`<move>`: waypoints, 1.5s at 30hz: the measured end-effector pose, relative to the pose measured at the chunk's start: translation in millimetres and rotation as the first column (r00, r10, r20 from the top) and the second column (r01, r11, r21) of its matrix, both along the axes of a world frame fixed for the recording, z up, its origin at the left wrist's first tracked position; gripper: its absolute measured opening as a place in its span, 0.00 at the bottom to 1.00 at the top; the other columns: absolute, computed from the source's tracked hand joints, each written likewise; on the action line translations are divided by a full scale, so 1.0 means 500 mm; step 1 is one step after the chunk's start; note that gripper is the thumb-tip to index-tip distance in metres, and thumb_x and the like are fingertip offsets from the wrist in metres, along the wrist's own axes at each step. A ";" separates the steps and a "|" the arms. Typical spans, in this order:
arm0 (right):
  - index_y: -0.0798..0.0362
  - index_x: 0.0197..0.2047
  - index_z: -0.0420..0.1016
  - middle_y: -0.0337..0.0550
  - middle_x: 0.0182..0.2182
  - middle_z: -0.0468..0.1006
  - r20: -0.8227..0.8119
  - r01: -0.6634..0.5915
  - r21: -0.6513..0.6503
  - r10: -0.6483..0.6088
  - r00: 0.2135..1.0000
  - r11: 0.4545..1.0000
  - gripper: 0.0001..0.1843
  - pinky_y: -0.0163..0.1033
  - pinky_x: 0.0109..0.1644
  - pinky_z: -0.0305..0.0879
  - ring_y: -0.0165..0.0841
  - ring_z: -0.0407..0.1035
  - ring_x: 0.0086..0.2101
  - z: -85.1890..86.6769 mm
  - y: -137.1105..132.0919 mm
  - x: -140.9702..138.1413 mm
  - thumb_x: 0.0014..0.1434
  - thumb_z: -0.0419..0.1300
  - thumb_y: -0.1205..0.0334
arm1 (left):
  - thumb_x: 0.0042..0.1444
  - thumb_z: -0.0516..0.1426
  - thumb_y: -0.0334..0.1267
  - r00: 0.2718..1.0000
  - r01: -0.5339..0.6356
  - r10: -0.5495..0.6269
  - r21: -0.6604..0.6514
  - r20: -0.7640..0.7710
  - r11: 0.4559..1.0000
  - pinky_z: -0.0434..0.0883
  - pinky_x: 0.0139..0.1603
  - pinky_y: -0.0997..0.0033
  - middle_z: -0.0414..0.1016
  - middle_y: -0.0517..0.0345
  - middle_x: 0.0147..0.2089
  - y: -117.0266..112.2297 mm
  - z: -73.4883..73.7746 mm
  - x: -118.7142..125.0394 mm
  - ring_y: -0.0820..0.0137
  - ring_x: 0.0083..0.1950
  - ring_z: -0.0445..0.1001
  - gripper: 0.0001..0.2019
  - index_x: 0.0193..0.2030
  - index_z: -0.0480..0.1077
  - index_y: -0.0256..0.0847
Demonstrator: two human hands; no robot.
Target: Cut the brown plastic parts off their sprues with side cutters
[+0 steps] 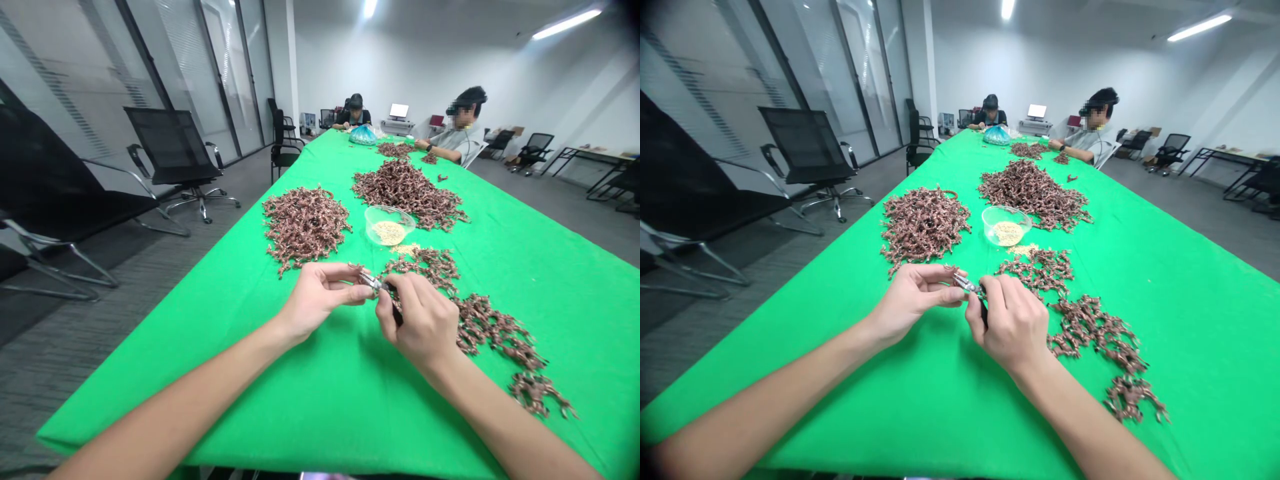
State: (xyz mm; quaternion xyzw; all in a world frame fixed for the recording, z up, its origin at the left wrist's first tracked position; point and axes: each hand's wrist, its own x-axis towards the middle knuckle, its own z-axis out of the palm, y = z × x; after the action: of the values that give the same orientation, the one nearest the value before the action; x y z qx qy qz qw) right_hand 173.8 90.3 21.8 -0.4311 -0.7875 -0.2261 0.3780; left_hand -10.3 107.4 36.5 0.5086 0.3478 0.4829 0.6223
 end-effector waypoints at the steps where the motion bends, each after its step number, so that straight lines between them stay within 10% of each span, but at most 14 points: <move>1: 0.55 0.41 0.70 0.46 0.33 0.76 0.006 0.012 0.007 -0.012 1.000 1.000 0.10 0.40 0.33 0.58 0.35 0.69 0.31 0.000 0.000 0.000 0.69 0.52 0.59 | 0.44 0.71 0.39 1.000 -0.004 0.004 -0.001 -0.001 1.000 0.79 0.47 0.57 0.83 0.48 0.44 0.000 0.000 0.000 0.57 0.45 0.81 0.18 0.42 0.80 0.36; 20: 0.54 0.40 0.72 0.44 0.29 0.75 0.061 0.061 0.082 -0.066 0.996 0.995 0.09 0.40 0.30 0.56 0.35 0.68 0.29 -0.004 -0.002 0.001 0.67 0.55 0.58 | 0.45 0.71 0.42 0.999 0.016 -0.017 -0.007 -0.041 1.000 0.78 0.45 0.61 0.83 0.48 0.43 0.001 -0.004 -0.001 0.59 0.44 0.81 0.18 0.42 0.80 0.36; 28: 0.54 0.40 0.73 0.45 0.33 0.78 -0.213 -0.002 -0.100 -0.019 0.977 0.995 0.11 0.38 0.35 0.61 0.36 0.72 0.32 -0.007 0.020 0.012 0.68 0.53 0.58 | 0.48 0.69 0.44 0.948 -0.177 0.218 0.186 -0.231 0.966 0.73 0.49 0.60 0.82 0.47 0.44 0.053 -0.020 -0.040 0.60 0.45 0.79 0.17 0.42 0.80 0.36; 31: 0.53 0.36 0.73 0.41 0.28 0.76 -0.356 -0.068 -0.233 -0.021 0.934 0.970 0.13 0.37 0.32 0.59 0.32 0.68 0.27 -0.006 0.027 0.012 0.69 0.52 0.57 | 0.52 0.66 0.45 0.847 -0.266 0.378 0.317 -0.375 0.911 0.72 0.49 0.59 0.81 0.48 0.42 0.086 -0.027 -0.078 0.60 0.44 0.78 0.14 0.40 0.80 0.37; 36: 0.52 0.25 0.64 0.33 0.18 0.61 -0.528 -0.204 -0.399 -0.042 0.848 0.894 0.21 0.36 0.25 0.50 0.28 0.56 0.20 -0.005 0.033 0.014 0.69 0.51 0.54 | 0.57 0.62 0.46 0.409 -0.299 0.723 0.667 -0.557 0.682 0.69 0.52 0.58 0.75 0.50 0.44 0.133 -0.037 -0.147 0.60 0.46 0.74 0.13 0.41 0.80 0.39; 45: 0.53 0.24 0.65 0.36 0.20 0.66 -0.705 -0.250 -0.401 -0.122 0.699 0.881 0.25 0.36 0.24 0.48 0.28 0.57 0.21 -0.003 0.060 0.048 0.69 0.51 0.47 | 0.59 0.59 0.43 0.096 -0.149 0.749 0.734 -0.656 0.662 0.65 0.53 0.54 0.71 0.50 0.47 0.121 -0.040 -0.132 0.56 0.52 0.69 0.13 0.47 0.75 0.40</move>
State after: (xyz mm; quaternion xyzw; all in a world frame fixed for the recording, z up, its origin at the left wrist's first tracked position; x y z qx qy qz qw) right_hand 198.0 120.1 20.3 -0.5334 -0.6245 0.1688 0.5449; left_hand -76.1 167.9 16.4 0.6843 0.6501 0.3251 -0.0576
